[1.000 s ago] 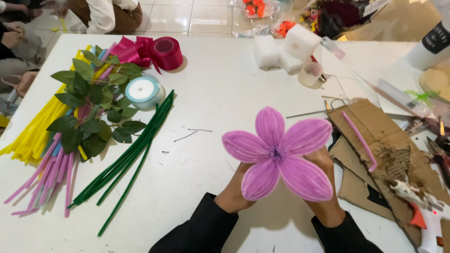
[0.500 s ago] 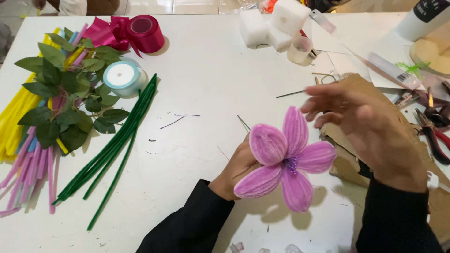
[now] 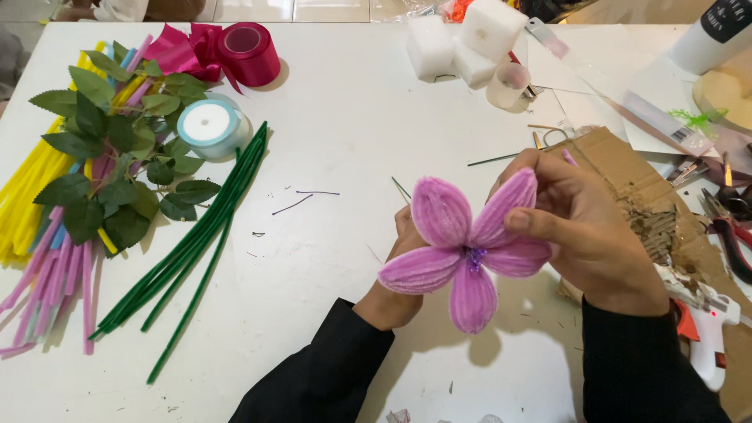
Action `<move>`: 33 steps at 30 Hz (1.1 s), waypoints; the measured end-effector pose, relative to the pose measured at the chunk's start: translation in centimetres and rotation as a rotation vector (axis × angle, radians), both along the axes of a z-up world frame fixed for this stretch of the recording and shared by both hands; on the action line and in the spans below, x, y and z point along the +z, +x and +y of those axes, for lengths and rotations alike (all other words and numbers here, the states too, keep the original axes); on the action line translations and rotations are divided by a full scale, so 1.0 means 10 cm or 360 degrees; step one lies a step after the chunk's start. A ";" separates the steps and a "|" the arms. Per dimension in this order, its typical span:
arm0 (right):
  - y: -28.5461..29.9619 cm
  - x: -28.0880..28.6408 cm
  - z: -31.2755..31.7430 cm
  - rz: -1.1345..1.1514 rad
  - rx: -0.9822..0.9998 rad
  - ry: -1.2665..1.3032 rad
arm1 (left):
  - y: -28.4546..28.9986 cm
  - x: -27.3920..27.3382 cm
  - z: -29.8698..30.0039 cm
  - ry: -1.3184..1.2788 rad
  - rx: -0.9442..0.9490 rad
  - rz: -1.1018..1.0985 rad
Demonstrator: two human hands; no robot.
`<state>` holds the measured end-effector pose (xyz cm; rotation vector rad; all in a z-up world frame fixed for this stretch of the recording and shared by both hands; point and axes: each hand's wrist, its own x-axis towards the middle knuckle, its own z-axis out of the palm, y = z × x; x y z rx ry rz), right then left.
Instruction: The person assembles a pink pipe cleaner flower by attaching petals to a central wire stem using a hot glue gun. They then wrap a green pipe cleaner around the stem to form a finished flower.
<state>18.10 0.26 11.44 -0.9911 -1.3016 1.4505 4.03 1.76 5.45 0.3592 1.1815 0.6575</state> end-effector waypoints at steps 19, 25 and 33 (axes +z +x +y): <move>0.13 -0.41 0.23 0.0911 0.0489 -0.0410 | -0.21 -0.33 -0.14 0.2212 -0.0324 -0.0123; 0.23 -0.40 0.23 0.0463 0.0620 -0.0243 | -0.21 -0.36 -0.11 0.2000 -0.0311 -0.0485; 0.16 -0.14 0.07 -0.0035 0.0286 -0.0015 | -0.22 -0.60 -0.11 0.1870 -0.0307 -0.0050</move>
